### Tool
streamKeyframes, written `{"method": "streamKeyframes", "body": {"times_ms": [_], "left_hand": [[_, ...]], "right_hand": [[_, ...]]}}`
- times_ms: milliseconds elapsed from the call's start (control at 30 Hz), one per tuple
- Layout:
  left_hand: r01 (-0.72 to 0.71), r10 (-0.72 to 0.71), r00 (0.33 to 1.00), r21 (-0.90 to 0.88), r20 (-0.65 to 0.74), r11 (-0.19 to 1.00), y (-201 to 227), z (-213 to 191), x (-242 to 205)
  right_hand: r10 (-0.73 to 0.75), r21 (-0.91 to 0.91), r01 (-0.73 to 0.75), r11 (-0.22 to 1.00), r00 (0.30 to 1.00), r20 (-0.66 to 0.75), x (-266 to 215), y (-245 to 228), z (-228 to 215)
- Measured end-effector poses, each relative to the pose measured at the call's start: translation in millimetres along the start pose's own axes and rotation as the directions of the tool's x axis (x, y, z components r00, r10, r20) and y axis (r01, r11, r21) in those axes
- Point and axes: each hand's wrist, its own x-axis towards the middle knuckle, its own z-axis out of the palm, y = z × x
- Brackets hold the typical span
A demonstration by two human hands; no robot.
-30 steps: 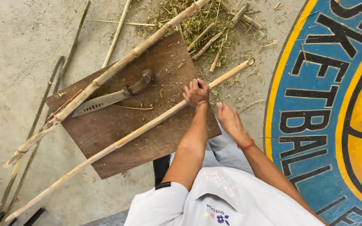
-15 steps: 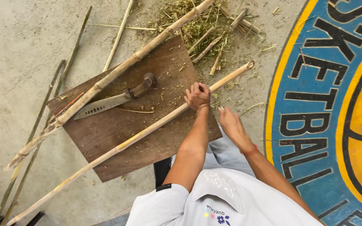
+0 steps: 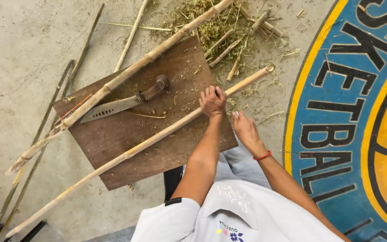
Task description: Stripping the bark off bamboo poles using a handheld blade tool.
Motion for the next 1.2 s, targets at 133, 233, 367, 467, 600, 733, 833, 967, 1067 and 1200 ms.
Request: {"method": "streamKeyframes", "body": {"times_ms": [133,233,367,467,600,733,833,967,1067,1200], "left_hand": [[-0.283,0.301,0.946,-0.143,0.125,0.949,-36,-25,1],[-0.552,0.572,0.813,-0.171,0.105,0.816,-67,-33,1],[-0.624,0.508,0.746,0.187,0.431,0.759,-90,-35,-11],[-0.691,0.473,0.681,0.279,0.559,0.666,-91,-29,-6],[-0.680,0.526,0.695,0.213,0.490,0.702,-105,-26,-9],[-0.693,0.664,0.703,0.035,0.256,0.720,-97,-35,1],[-0.670,0.637,0.737,0.125,0.226,0.731,-98,-36,-3],[-0.675,0.655,0.736,0.105,0.171,0.731,-94,-36,9],[-0.659,0.637,0.748,0.092,0.188,0.747,-94,-39,-6],[-0.657,0.635,0.750,0.100,0.185,0.747,-85,-51,-3]], "right_hand": [[-0.013,-0.020,0.013,1.000,1.000,0.001,-3,7,-5],[-0.042,-0.026,0.041,0.999,0.999,-0.017,6,3,-4],[-0.038,-0.022,0.038,0.999,0.999,0.005,-1,4,-7],[-0.026,-0.007,0.026,1.000,0.998,0.050,-9,-16,-33],[-0.014,-0.058,0.020,0.998,0.996,0.092,-40,-8,-49],[0.010,-0.056,-0.004,0.998,0.995,0.097,-69,-7,-78],[0.133,-0.116,-0.116,0.986,0.979,0.154,-55,-21,-68],[-0.007,-0.025,0.009,1.000,0.997,0.073,14,-17,-22],[-0.085,-0.013,0.085,0.996,0.995,0.045,9,1,-20],[0.085,-0.089,-0.075,0.993,0.989,0.122,-53,-17,-70]]}}
